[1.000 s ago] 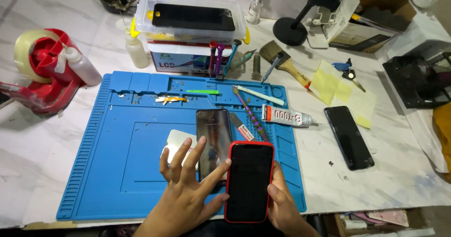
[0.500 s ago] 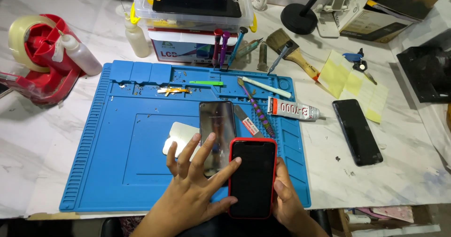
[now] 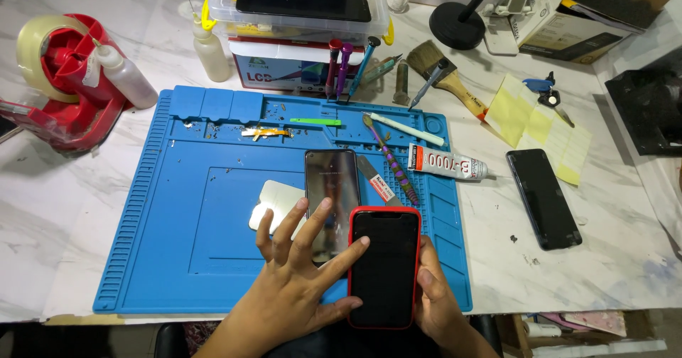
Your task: Testing the touch functionality and display of a mobile phone screen at a repair station
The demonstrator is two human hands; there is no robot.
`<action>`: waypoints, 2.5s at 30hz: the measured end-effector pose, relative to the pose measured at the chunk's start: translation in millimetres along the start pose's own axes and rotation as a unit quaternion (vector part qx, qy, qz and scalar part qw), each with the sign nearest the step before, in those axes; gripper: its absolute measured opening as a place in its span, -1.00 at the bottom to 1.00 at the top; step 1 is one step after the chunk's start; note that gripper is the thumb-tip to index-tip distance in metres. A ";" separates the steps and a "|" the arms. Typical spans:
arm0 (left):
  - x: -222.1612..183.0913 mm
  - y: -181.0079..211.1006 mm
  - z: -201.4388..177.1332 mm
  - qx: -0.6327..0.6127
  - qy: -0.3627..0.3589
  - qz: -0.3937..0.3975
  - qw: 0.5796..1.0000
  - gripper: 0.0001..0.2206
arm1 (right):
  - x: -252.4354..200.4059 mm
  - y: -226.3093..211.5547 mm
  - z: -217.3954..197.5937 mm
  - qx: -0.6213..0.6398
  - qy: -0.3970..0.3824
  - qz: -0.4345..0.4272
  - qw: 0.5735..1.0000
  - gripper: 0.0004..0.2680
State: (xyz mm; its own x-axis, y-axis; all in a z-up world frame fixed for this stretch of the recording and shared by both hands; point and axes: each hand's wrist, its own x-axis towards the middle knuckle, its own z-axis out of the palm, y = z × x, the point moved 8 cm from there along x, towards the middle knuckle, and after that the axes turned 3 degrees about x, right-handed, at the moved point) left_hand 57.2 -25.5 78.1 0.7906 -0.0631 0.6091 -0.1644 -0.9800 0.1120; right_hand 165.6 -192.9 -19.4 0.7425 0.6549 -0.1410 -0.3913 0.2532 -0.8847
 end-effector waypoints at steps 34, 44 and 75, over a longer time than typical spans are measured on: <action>6.7 9.5 -12.9 -0.139 -0.022 0.062 0.988 -0.55 | -1.8 -3.7 4.3 0.014 0.006 0.031 0.999 -0.48; 1.7 6.3 -14.3 -0.119 -0.008 0.049 0.992 -0.47 | 3.8 -5.5 3.0 0.072 -0.023 -0.019 0.997 -0.49; -6.9 6.7 14.4 -0.177 -0.080 0.099 0.976 0.28 | 8.6 -22.0 18.8 0.024 0.088 0.080 0.993 -0.40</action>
State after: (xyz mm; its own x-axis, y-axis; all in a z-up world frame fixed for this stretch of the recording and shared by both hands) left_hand 59.2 -34.3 63.3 0.7996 -0.3013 0.5195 -0.4949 -0.8206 0.2858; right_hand 170.4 -179.5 7.2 0.7508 0.5554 -0.3574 -0.5344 0.1929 -0.8229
